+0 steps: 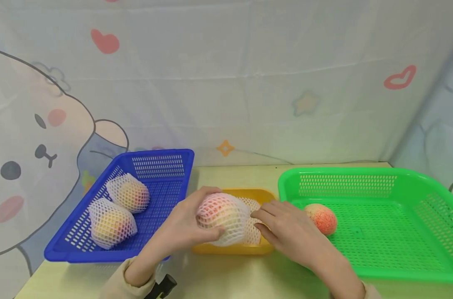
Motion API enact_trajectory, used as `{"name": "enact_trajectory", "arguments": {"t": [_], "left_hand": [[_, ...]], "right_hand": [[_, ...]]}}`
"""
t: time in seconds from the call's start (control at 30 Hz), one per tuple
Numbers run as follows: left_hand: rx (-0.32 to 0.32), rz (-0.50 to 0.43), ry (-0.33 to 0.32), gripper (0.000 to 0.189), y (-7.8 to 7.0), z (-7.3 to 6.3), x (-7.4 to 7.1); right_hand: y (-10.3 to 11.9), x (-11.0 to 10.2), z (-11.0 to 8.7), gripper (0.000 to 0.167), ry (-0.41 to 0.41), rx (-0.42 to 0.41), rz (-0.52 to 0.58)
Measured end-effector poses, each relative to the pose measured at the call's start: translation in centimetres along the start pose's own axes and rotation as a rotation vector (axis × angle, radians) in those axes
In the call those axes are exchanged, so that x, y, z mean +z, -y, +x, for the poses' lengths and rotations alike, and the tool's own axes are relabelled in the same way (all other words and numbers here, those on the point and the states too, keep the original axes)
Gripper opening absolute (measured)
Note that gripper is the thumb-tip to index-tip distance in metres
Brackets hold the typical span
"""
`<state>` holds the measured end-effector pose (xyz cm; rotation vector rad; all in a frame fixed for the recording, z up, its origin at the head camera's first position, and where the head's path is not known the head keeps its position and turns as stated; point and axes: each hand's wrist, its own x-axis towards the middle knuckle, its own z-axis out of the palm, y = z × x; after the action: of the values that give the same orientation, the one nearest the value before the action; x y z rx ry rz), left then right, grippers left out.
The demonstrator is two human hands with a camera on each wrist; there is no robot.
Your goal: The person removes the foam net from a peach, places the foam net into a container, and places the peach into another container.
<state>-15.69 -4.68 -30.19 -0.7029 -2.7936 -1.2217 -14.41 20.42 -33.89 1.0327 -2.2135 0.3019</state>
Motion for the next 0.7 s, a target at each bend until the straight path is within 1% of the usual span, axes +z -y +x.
{"name": "enact_trajectory", "arguments": {"t": [0.03,0.07,0.23,0.33,0.47,0.57,0.7], "left_hand": [[0.005,-0.001,0.004,0.073,0.01,0.04,0.04],[0.008,-0.003,0.006,0.073,0.03,0.06,0.09],[0.016,-0.013,0.004,0.072,0.22,0.26,0.35],[0.01,-0.045,0.0,0.07,0.41,0.4,0.52],[-0.005,-0.102,0.002,0.068,0.69,0.55,0.66],[-0.016,-0.123,-0.005,0.068,0.81,0.59,0.65],[-0.022,-0.138,-0.013,0.068,0.91,0.65,0.61]], "right_hand": [[0.05,-0.01,0.05,0.042,-0.01,0.0,0.0],[0.1,-0.04,0.1,0.045,-0.019,0.0,0.0],[0.22,-0.16,0.2,0.043,-0.039,0.007,0.008],[0.22,-0.15,0.21,0.044,-0.051,0.006,0.017],[0.12,-0.03,0.25,0.043,-0.1,-0.03,0.04],[0.04,0.05,0.29,0.042,-0.132,-0.06,0.063],[0.07,0.03,0.35,0.044,-0.139,-0.058,0.075]]}}
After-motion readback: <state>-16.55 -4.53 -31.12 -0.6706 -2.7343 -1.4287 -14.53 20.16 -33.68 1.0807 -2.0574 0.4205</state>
